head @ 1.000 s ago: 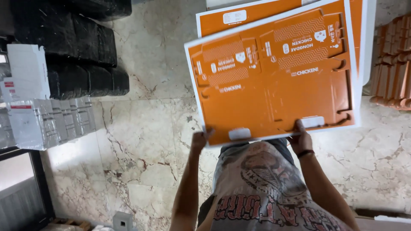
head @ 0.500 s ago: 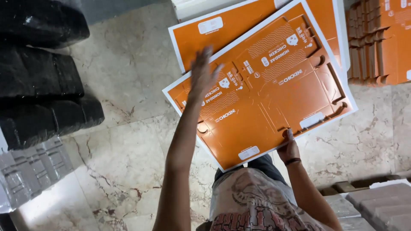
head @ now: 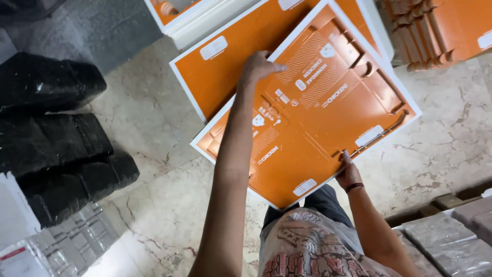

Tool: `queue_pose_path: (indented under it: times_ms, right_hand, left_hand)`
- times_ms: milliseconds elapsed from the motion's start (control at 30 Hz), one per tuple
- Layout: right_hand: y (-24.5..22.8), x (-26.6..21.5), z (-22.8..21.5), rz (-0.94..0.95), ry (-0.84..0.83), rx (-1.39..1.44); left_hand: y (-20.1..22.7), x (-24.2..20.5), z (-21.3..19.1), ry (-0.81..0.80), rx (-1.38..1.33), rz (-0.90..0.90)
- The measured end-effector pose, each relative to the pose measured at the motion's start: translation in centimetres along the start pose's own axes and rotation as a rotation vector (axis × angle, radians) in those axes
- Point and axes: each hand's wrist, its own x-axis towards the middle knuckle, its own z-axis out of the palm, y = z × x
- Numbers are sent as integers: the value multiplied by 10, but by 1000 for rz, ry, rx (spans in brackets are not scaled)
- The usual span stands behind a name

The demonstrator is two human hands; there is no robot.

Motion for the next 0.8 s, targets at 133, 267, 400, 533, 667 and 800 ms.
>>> queue_pose_path:
  times_ms: [133,267,400,533,667,800]
  right_hand:
    - [-2,-5,-5,65,-14,-12]
    - [5,-1,-15,55,5,5]
    - [-8,-34,-15,-42,1,57]
    - [-20,-66,-39,-202,83,-2]
    - [-60,-120,-38,-305,255,-193]
    - [-122,-156,-83,-743,320,-1474]
  left_hand:
    - [19,-12,-12,-302,-3,-114]
    - [50,-45,-15,-305,90,-127]
    - [54,-54,-15,-310,187,-51]
    - [57,-87,-17,-282,156,249]
    - [84,-157,-54,-345,-28,275]
    - [54,-215,-72,-309,-184,403]
